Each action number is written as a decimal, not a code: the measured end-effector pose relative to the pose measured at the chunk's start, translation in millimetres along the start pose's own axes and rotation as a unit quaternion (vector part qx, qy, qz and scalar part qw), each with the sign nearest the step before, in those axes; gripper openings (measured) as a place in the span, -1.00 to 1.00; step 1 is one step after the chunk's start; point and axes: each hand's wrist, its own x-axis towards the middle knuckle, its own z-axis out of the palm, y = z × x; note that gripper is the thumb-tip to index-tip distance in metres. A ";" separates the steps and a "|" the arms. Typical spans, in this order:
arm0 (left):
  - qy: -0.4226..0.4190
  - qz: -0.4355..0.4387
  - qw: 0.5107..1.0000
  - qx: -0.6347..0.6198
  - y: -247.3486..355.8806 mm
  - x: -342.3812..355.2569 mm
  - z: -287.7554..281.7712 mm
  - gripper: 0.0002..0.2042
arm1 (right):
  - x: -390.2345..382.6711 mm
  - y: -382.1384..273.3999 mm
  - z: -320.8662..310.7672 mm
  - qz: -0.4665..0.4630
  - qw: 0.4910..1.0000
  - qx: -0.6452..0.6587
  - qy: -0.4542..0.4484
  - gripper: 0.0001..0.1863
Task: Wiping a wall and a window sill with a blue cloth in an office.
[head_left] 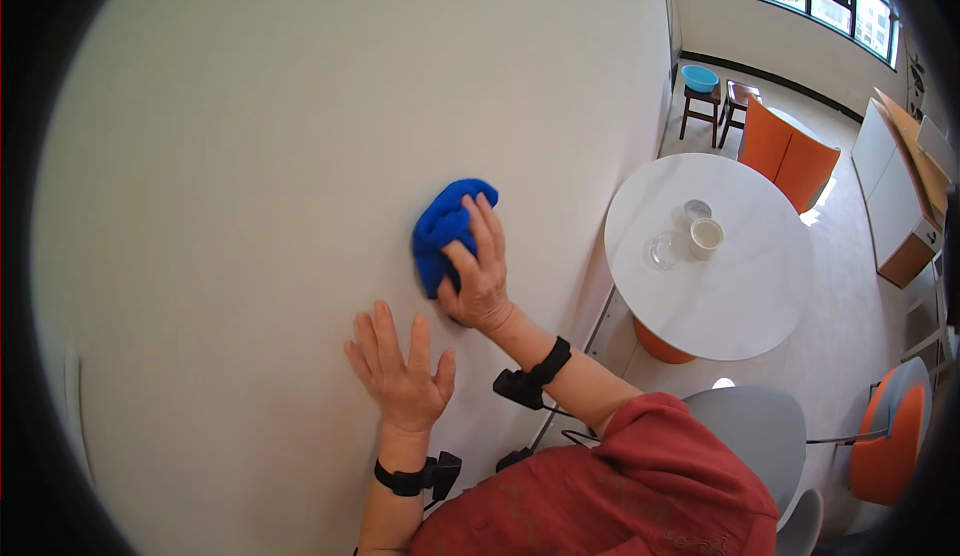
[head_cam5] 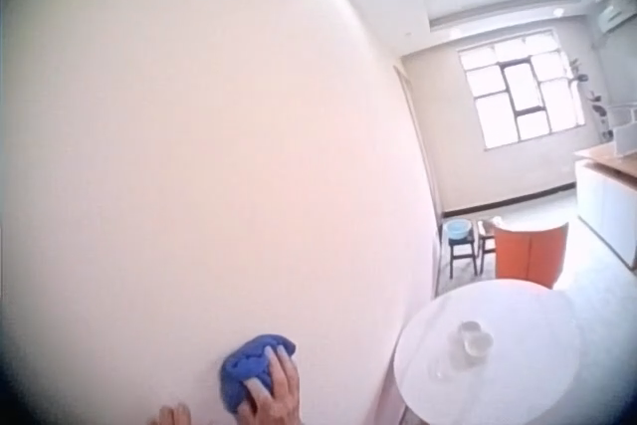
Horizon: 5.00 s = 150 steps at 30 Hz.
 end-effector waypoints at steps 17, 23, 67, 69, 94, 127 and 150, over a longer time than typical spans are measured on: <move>-0.013 0.005 0.998 0.067 14.8 18.5 19.9 -0.57 | 25.6 57.8 -20.2 0.103 0.994 -0.006 -0.033 -0.38; 0.030 0.009 0.998 0.049 22.8 28.4 36.5 -0.59 | 61.5 50.8 -24.8 -0.024 0.997 0.007 -0.071 -0.51; -0.094 0.097 0.991 -0.005 90.9 111.8 143.5 -0.66 | -160.6 272.4 -70.7 0.782 0.615 -0.100 -0.034 -0.40; -0.100 0.099 0.990 -0.006 93.0 113.1 139.2 -0.66 | -151.1 312.3 -75.6 0.802 0.593 -0.070 0.003 -0.41; 0.015 0.074 0.988 -0.138 87.7 84.9 159.2 -0.61 | 51.8 159.3 -60.0 0.079 0.987 0.037 -0.133 -0.59; 0.159 -0.028 0.987 -0.006 98.4 96.6 89.5 -0.72 | 36.8 91.9 -56.6 -0.182 0.929 0.185 -0.264 -0.75; 0.115 -0.102 0.968 0.200 49.6 103.4 39.2 -0.72 | 100.2 54.4 -14.5 -0.258 0.948 0.150 -0.112 -0.65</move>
